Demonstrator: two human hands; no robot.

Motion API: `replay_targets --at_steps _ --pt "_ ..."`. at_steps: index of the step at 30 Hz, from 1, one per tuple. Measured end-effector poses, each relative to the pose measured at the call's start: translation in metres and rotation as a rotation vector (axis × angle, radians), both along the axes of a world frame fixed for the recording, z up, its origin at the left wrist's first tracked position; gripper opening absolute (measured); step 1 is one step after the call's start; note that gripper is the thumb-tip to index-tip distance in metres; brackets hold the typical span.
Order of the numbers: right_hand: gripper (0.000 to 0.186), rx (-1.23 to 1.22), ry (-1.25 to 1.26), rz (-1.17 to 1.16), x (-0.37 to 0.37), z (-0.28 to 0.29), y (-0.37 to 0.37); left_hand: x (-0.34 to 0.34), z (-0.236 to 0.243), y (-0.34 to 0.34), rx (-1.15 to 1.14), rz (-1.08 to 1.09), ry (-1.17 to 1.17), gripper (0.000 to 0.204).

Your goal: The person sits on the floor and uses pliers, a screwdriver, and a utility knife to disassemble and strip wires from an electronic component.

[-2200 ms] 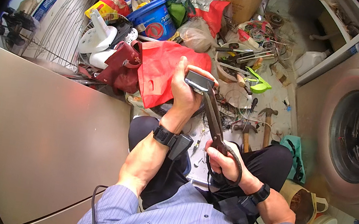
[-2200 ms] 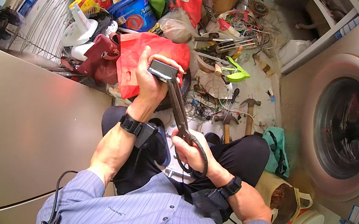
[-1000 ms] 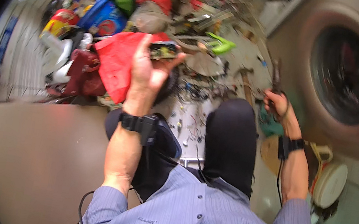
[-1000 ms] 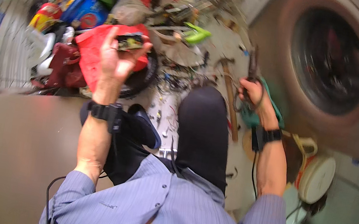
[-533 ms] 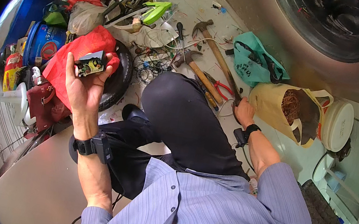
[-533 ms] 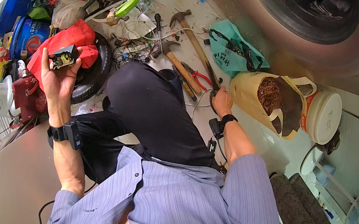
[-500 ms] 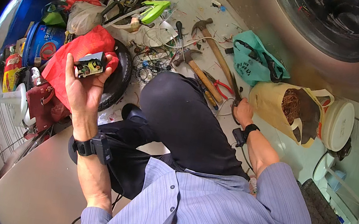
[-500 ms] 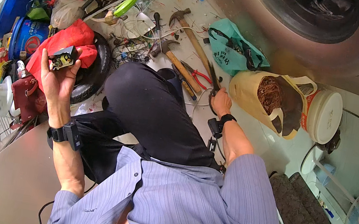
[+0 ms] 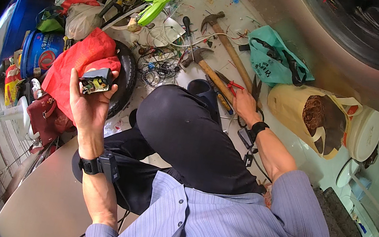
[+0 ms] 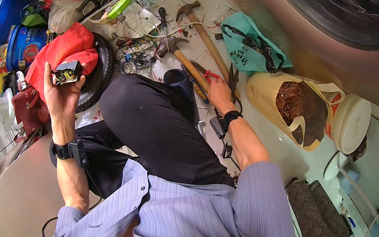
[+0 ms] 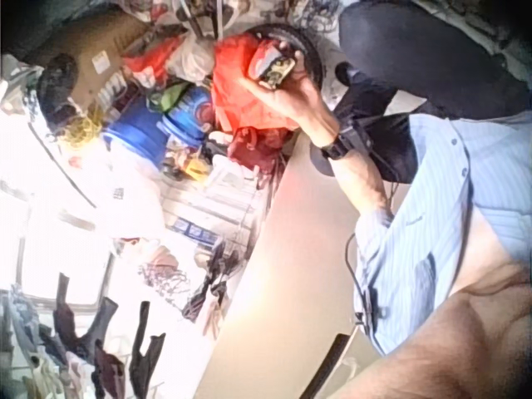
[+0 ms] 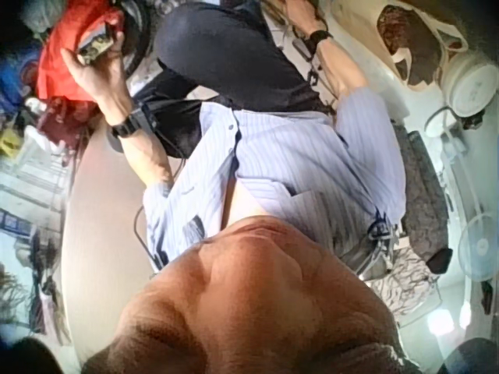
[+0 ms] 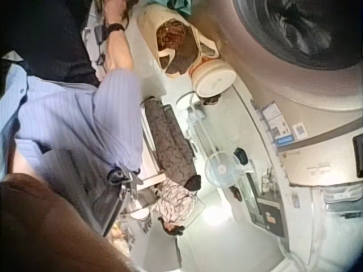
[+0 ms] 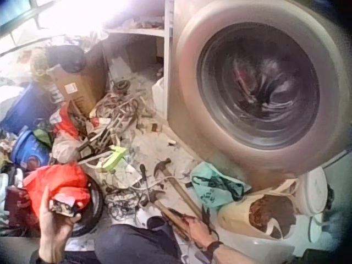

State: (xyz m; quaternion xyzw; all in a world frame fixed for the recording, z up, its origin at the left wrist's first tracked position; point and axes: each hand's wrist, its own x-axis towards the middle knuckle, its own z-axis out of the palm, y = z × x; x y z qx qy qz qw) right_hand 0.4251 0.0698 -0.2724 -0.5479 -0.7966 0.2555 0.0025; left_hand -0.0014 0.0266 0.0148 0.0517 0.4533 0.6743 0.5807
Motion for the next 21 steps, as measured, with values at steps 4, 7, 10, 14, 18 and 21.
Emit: replay_targets --at_steps 4,7,10,14,18,21 --pt "0.044 -0.388 0.052 0.067 -0.026 -0.004 -0.006 -0.004 -0.004 -0.01 -0.023 0.005 0.04 0.053" --pt "0.048 -0.368 0.08 0.137 -0.042 -0.021 -0.008 -0.005 -0.004 -0.01 -0.033 0.017 0.005 0.054" --pt "0.049 -0.452 -0.033 -0.107 -0.06 -0.016 -0.008 0.005 -0.003 -0.001 -0.097 0.049 -0.025 0.056" --pt "0.037 -0.695 -0.167 -0.107 -0.074 -0.011 0.008 0.007 0.001 0.006 -0.046 0.128 -0.112 0.052" --pt "0.031 -0.973 0.139 -0.347 -0.063 0.003 0.025 0.006 -0.005 0.003 -0.029 0.193 -0.099 0.053" --pt "0.029 -1.002 0.086 -0.257 -0.065 0.057 0.05 0.003 0.001 -0.004 0.008 0.224 -0.107 0.052"
